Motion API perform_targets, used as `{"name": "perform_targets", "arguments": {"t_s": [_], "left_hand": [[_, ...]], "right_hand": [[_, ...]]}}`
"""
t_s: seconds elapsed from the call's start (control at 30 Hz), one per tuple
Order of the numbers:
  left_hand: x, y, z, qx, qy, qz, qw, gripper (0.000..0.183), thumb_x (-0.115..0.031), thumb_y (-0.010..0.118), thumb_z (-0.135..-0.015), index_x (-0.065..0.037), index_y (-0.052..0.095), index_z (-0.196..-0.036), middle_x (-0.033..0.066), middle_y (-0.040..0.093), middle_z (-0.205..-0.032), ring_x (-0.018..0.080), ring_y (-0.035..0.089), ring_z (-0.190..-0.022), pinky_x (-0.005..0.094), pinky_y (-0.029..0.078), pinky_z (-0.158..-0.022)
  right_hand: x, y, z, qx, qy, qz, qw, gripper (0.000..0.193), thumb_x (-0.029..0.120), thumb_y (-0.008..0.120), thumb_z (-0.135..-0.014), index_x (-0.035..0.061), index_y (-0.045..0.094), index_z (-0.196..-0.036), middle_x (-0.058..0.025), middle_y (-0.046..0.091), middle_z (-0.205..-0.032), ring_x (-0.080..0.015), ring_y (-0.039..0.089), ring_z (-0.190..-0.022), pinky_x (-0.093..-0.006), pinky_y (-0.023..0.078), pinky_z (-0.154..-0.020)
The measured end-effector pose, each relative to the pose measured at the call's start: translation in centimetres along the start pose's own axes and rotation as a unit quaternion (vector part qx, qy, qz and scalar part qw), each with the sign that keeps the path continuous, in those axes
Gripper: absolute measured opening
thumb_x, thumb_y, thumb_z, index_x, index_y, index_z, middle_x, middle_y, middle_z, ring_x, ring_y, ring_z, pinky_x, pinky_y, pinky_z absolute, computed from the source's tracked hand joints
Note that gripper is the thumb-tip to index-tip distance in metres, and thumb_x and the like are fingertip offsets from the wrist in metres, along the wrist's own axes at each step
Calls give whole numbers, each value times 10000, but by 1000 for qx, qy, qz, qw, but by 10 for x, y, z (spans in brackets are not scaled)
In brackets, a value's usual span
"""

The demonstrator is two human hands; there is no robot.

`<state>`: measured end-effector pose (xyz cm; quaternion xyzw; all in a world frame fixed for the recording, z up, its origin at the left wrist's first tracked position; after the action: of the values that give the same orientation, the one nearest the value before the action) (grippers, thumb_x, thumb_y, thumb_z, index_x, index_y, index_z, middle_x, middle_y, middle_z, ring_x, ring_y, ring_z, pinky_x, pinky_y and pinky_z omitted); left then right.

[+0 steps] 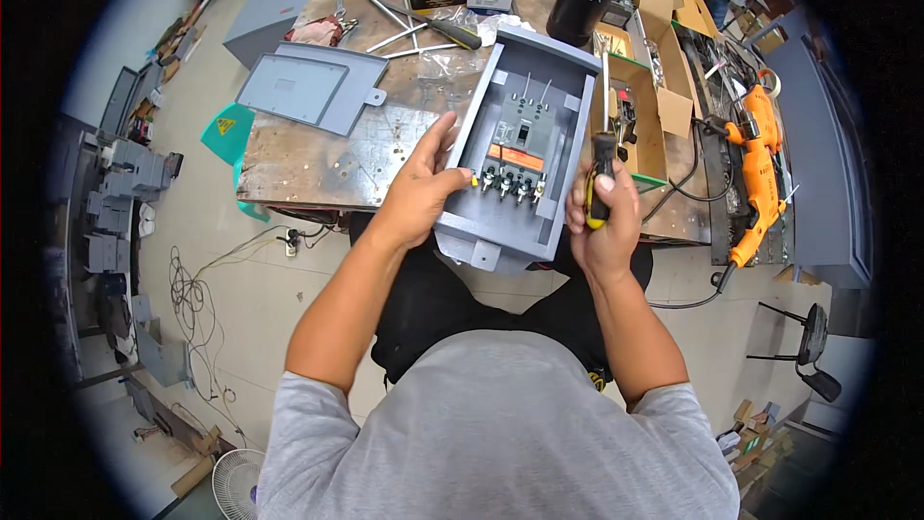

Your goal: Assembling components inside an electrical box using a screwdriver.

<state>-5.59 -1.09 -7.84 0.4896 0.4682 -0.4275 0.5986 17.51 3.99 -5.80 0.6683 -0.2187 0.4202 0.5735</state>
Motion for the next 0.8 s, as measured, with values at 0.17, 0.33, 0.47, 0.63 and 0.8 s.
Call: {"name": "perform_targets", "arguments": {"t_s": [0.17,0.33,0.47,0.63,0.8], "left_hand": [[1,25,35,-133,56,47,988,786,42,564,-961,41,164,-1637,233,336,-1627,280,345,-1510,364,263,-1238],[-22,11,41,-166,149,-234,946,855,-112,691,-922,56,216,-1613,278,369,-1582,358,330,-1511,452,216,-1253],[-77,16,19,-37,229,-617,752,766,-332,810,-829,-14,532,-1468,262,470,-1507,421,402,-1434,537,277,-1201],[-86,28,-8,29,277,-643,714,303,-320,783,-876,-82,779,-1064,65,700,-1170,269,580,-1186,474,375,-1059],[-80,36,5,76,304,-639,702,173,-253,778,-886,-127,795,-1003,2,710,-1021,237,609,-1003,444,402,-911]], "right_hand": [[5,-4,-34,9,-11,55,998,270,249,588,-971,10,571,-1096,-69,576,-771,-121,476,-555,-234,352,-476],[22,12,-44,29,-14,214,976,418,183,678,-961,-25,613,-1317,-38,609,-815,-96,534,-596,-229,407,-509],[70,10,-26,17,-145,293,945,437,37,760,-889,-36,628,-1299,-42,653,-953,-76,596,-682,-225,503,-601],[105,10,-15,6,-196,302,933,341,20,749,-885,-48,629,-1196,-93,679,-985,-129,666,-735,-269,578,-671],[106,-3,-2,15,-177,274,945,342,1,737,-885,-59,631,-1204,-120,679,-1008,-160,673,-737,-292,583,-690]]}}
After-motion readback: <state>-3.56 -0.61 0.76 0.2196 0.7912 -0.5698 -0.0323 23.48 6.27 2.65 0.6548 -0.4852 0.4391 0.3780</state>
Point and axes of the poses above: each hand's wrist, its own z-axis away from the middle knuckle, its own y-axis out of the palm, x = y × z, the point moved 6 cm from there along -z, towards the middle knuckle
